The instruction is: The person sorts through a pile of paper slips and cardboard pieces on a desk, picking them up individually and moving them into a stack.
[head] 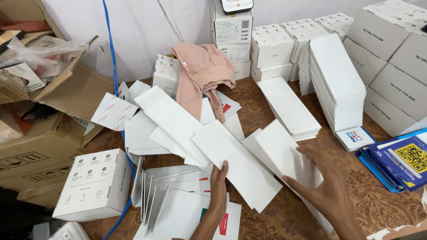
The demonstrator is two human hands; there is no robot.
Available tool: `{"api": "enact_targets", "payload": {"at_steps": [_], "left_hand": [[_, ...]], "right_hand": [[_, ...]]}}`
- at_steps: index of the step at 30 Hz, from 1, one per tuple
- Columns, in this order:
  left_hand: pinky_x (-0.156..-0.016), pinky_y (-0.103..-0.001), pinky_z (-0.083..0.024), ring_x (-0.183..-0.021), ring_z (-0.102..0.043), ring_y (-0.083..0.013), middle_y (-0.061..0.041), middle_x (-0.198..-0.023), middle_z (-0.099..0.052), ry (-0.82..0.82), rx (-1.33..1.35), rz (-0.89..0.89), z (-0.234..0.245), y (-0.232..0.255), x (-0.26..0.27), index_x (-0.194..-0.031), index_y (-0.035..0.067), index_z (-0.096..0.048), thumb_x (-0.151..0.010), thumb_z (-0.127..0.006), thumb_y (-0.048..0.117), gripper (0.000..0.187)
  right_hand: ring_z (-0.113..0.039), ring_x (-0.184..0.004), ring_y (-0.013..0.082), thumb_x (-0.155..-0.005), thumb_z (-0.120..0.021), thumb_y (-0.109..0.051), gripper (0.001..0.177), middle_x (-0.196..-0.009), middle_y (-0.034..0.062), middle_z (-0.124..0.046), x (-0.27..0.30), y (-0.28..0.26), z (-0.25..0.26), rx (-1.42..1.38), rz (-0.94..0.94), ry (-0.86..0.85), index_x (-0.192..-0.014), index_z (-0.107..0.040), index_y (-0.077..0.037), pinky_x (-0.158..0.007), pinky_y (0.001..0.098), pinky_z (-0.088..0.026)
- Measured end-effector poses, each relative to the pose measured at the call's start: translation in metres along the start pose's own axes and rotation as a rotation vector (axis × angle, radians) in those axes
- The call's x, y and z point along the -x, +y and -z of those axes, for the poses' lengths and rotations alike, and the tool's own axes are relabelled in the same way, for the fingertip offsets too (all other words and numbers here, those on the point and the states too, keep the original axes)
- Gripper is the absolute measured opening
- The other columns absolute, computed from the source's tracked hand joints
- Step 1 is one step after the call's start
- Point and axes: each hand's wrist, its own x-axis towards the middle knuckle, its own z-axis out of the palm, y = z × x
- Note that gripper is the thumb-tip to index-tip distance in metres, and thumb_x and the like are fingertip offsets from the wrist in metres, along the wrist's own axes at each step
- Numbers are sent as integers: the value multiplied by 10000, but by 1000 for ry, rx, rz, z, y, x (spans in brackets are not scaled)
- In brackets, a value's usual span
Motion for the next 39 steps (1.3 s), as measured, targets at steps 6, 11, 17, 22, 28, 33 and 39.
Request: {"api": "enact_targets", "payload": {"at_steps": [6,11,17,22,28,33,39], "left_hand": [[-1068,-672,-360,-1236,-407,-626,-425,-1320,-488,-33,55,20,2,1,4,-1516,-20,-463,-1034,-277,704,890],[-1017,-386,-474,-1205,-614,-221,-152,-1255,-647,-55,83,-129,-4,11,9,-1465,70,-450,-930,-558,424,650],[-1044,-358,-459,-1219,-606,-193,-141,-1259,-654,-41,23,-120,-7,8,7,-1447,60,-500,-947,-616,304,569],[-1064,-350,-440,-1238,-588,-190,-140,-1274,-644,-102,38,-274,-5,1,8,-1439,39,-495,-966,-599,298,549],[-1080,-338,-428,-1245,-588,-179,-132,-1258,-649,-113,62,-262,-5,1,9,-1410,24,-515,-971,-587,329,540],[-1115,-353,-395,-1284,-566,-200,-147,-1280,-638,-81,56,-220,-5,2,8,-1395,24,-531,-962,-585,373,559],[-1162,-385,-342,-1359,-527,-229,-155,-1330,-622,-89,52,-213,-5,-3,4,-1401,40,-523,-944,-589,409,591]], "right_hand": [[-512,-1353,345,-743,-819,-451,772,-1450,169,-536,-20,-90,-17,-146,280,-128,-1394,-555,-131,-1068,527,-454],[-461,-1397,340,-802,-748,-463,724,-1511,158,-486,-11,-80,-22,-191,257,-205,-1412,-535,-136,-1049,544,-449],[-504,-1372,327,-764,-785,-485,798,-1469,139,-521,6,17,-22,51,-63,-134,-1431,-521,-136,-1068,533,-477],[-422,-1369,370,-720,-769,-509,856,-1472,186,-474,15,76,-31,268,228,-25,-1381,-522,-24,-1084,553,-366],[-470,-1354,330,-788,-683,-497,746,-1439,143,-525,29,79,-32,237,250,41,-1385,-560,-68,-1115,516,-398],[-573,-1291,353,-945,-588,-374,525,-1414,147,-603,34,75,-25,183,265,65,-1399,-601,-111,-1062,508,-458],[-684,-1104,378,-1004,-552,-289,401,-1281,176,-710,39,69,-20,61,302,143,-1339,-701,-126,-866,477,-561]]}}
